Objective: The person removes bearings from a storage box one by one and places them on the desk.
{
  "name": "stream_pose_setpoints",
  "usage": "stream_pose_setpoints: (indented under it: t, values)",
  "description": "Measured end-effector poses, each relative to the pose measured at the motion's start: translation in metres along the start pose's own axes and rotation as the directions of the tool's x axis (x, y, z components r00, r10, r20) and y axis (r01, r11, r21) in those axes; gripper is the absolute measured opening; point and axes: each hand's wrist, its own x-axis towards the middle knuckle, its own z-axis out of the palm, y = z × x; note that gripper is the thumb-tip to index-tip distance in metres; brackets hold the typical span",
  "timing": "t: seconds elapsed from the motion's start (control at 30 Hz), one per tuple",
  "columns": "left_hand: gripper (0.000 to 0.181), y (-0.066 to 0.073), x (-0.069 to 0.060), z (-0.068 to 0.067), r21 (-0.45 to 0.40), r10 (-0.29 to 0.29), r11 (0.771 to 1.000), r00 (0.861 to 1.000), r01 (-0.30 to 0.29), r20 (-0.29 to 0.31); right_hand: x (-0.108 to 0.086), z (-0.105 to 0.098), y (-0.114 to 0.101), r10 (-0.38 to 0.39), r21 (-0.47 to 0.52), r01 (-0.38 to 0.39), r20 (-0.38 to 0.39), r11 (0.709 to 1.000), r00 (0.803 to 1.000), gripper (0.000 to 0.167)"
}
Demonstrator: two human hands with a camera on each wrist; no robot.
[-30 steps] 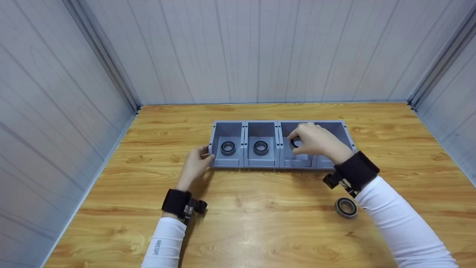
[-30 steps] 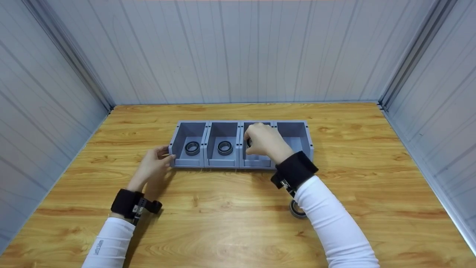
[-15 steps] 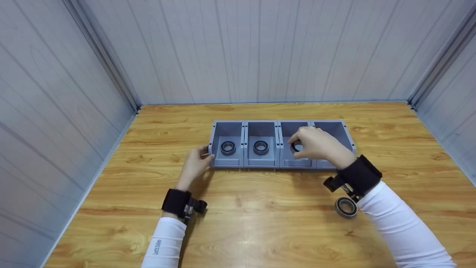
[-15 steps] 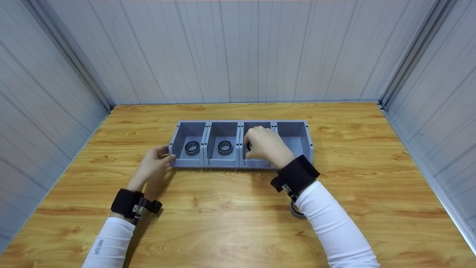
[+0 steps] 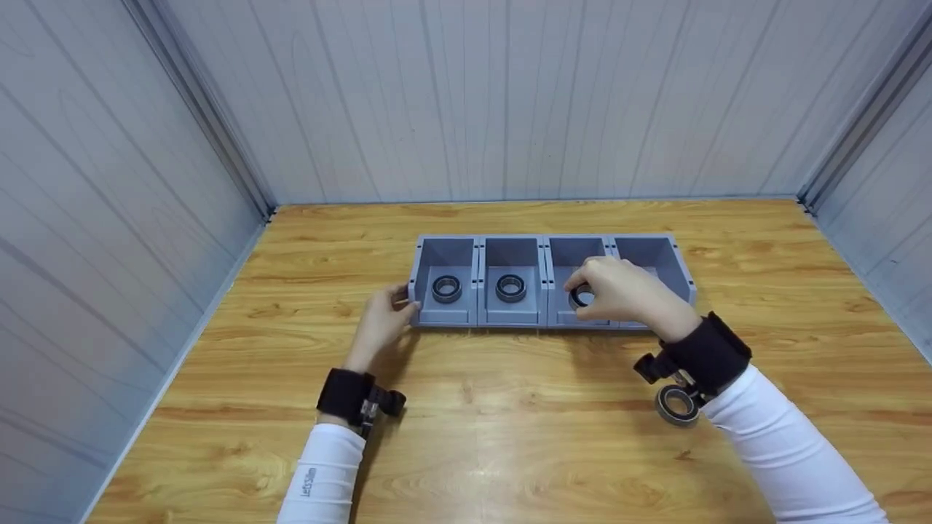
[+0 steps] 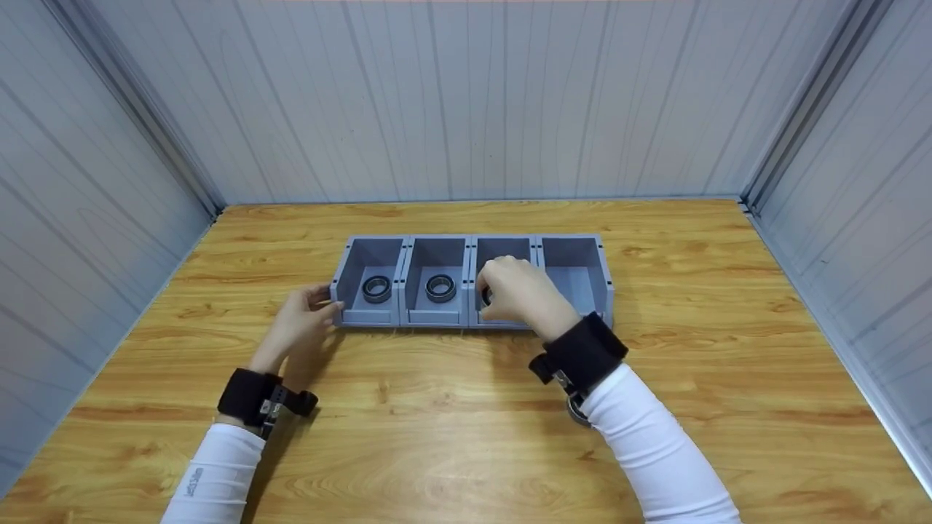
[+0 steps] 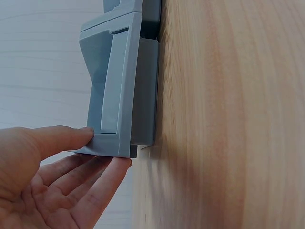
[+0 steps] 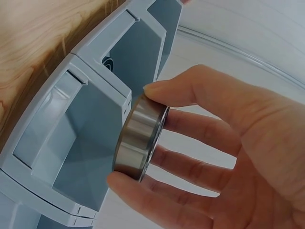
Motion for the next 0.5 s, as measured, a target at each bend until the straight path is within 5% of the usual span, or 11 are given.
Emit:
stream_pose_setpoints:
  t: [0.5]
  values:
    - [0.048, -0.001, 0.000, 0.000, -0.021, -0.006, 1.000, 1.000, 0.006, 0.009, -0.011, 0.005, -0.003, -0.031, 0.009, 0.031, -0.016, 0.999, 0.999, 0.030]
